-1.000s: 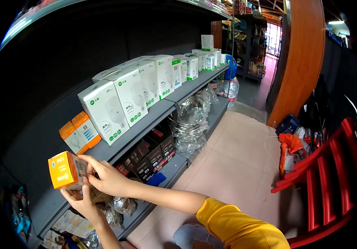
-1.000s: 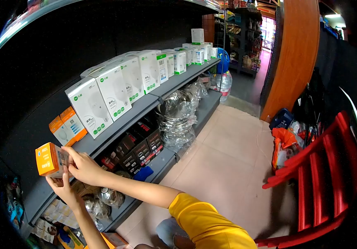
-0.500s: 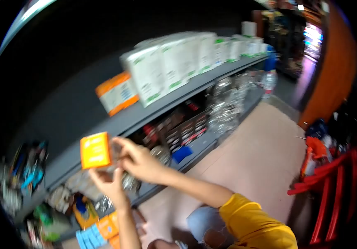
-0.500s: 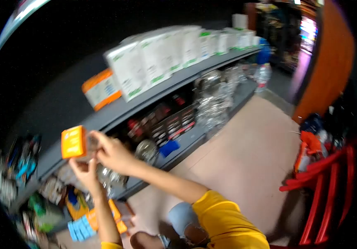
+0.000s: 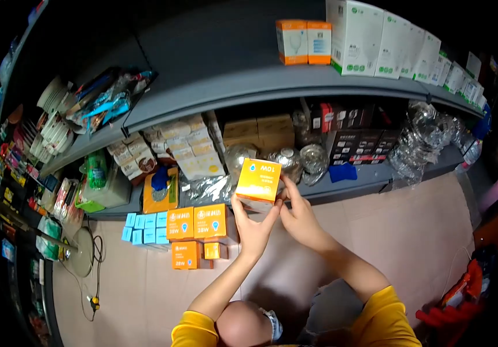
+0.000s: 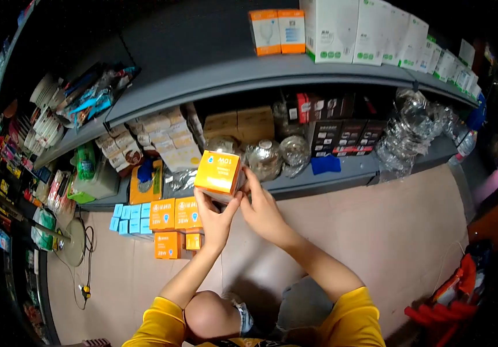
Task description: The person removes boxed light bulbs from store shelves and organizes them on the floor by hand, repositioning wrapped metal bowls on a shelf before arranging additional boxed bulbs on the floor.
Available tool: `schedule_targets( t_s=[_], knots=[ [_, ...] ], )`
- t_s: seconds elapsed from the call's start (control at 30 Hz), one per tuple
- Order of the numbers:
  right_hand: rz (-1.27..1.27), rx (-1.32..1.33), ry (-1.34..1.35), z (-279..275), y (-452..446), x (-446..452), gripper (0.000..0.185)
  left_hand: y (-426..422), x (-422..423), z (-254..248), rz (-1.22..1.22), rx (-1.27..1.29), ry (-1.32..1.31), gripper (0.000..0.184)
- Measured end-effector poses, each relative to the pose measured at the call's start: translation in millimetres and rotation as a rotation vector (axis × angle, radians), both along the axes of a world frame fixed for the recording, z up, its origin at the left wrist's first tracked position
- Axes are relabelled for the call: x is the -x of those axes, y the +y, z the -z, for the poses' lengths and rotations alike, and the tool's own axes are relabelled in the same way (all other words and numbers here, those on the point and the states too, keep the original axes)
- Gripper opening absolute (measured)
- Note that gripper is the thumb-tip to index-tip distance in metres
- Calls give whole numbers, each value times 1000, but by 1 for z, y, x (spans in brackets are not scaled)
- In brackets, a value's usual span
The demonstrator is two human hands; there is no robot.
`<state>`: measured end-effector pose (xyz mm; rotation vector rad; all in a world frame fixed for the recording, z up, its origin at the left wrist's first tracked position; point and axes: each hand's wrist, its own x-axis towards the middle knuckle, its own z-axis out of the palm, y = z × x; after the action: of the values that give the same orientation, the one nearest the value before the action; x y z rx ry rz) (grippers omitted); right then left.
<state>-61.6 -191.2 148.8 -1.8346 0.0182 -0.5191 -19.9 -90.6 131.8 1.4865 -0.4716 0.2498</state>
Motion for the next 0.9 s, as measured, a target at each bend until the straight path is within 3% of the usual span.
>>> schedule_targets(
  t_s=[0.2,0.33,0.47,0.57,0.77,0.87,0.9],
  knots=[
    [-111,64,14,22,3,2,48,11,4,26,45,108,150,53],
    [-195,101,181,35,7,0,49,24,6,45,28,150,203,54],
    [-276,280,187,59,14,-3,51,46,10,82,-16,76,258,54],
    [-374,209,357,78,27,-8,48,63,17,105,-79,-17,328,62],
    [-491,189,466,136,59,-24,41,98,30,151,-213,-32,395,59],
    [-524,192,496,192,73,-17,39,110,44,185,-290,-32,444,62],
    [-539,77,510,217,78,-12,37,115,49,199,-299,-62,451,62]
  ],
)
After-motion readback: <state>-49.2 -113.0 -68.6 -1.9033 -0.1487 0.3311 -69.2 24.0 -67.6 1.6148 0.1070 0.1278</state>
